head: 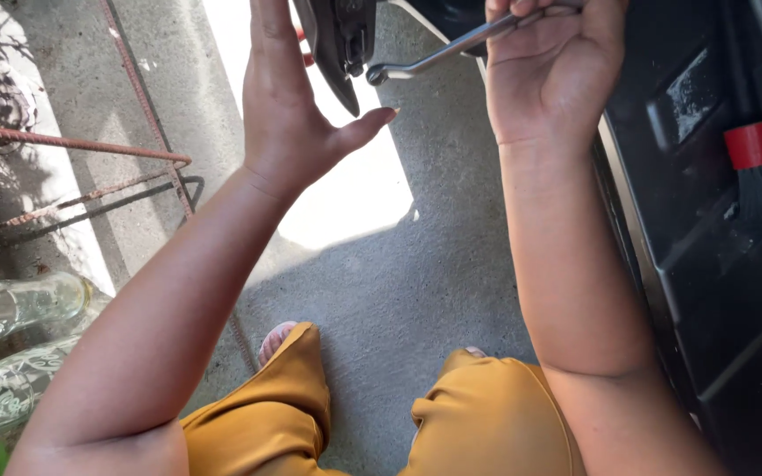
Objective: The person uses a silver wrench to tighten bolts on a black metal hinge or bracket attached to a larger black structure. The person holds the bracket steady with their left hand while turning the wrench with their right hand.
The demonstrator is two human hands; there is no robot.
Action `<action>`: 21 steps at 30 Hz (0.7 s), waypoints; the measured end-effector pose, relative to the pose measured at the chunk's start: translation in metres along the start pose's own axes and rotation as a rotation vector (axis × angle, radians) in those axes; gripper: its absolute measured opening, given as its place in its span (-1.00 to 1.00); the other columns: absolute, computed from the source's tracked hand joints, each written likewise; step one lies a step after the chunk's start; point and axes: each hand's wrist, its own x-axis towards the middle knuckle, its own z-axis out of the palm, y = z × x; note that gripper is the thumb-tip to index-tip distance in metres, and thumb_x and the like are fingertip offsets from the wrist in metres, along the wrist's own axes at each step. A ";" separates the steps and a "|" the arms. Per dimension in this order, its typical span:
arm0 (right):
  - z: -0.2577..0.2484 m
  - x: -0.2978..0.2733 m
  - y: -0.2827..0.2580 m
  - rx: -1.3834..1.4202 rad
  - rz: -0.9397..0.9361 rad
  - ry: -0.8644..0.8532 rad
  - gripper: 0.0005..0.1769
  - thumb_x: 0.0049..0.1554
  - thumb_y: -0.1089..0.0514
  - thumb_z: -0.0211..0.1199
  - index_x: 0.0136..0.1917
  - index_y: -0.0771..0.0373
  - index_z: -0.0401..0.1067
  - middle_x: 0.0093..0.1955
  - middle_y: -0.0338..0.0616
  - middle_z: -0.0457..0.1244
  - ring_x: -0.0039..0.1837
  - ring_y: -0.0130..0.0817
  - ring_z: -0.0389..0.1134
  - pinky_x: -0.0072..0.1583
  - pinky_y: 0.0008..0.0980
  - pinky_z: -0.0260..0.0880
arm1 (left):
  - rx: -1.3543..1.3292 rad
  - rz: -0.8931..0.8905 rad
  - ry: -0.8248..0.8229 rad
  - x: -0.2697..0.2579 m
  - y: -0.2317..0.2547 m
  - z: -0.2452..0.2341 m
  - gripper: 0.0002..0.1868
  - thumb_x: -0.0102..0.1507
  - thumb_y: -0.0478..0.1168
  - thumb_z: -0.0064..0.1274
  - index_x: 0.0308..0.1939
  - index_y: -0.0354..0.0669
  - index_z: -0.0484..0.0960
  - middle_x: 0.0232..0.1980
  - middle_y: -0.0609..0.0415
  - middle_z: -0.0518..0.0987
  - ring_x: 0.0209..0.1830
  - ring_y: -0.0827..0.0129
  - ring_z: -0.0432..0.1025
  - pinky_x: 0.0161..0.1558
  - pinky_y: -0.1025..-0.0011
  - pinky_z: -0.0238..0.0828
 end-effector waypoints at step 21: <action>0.010 -0.001 0.011 0.019 0.063 0.046 -0.76 0.08 0.12 0.25 -0.34 0.29 0.36 -0.35 -0.11 0.17 -0.23 -0.24 0.22 0.07 -0.19 0.33 | 0.011 -0.055 0.102 0.006 0.012 0.005 0.56 0.31 0.19 0.86 0.72 0.06 -0.36 0.78 -0.05 -0.01 0.53 -0.08 0.52 0.40 0.18 0.65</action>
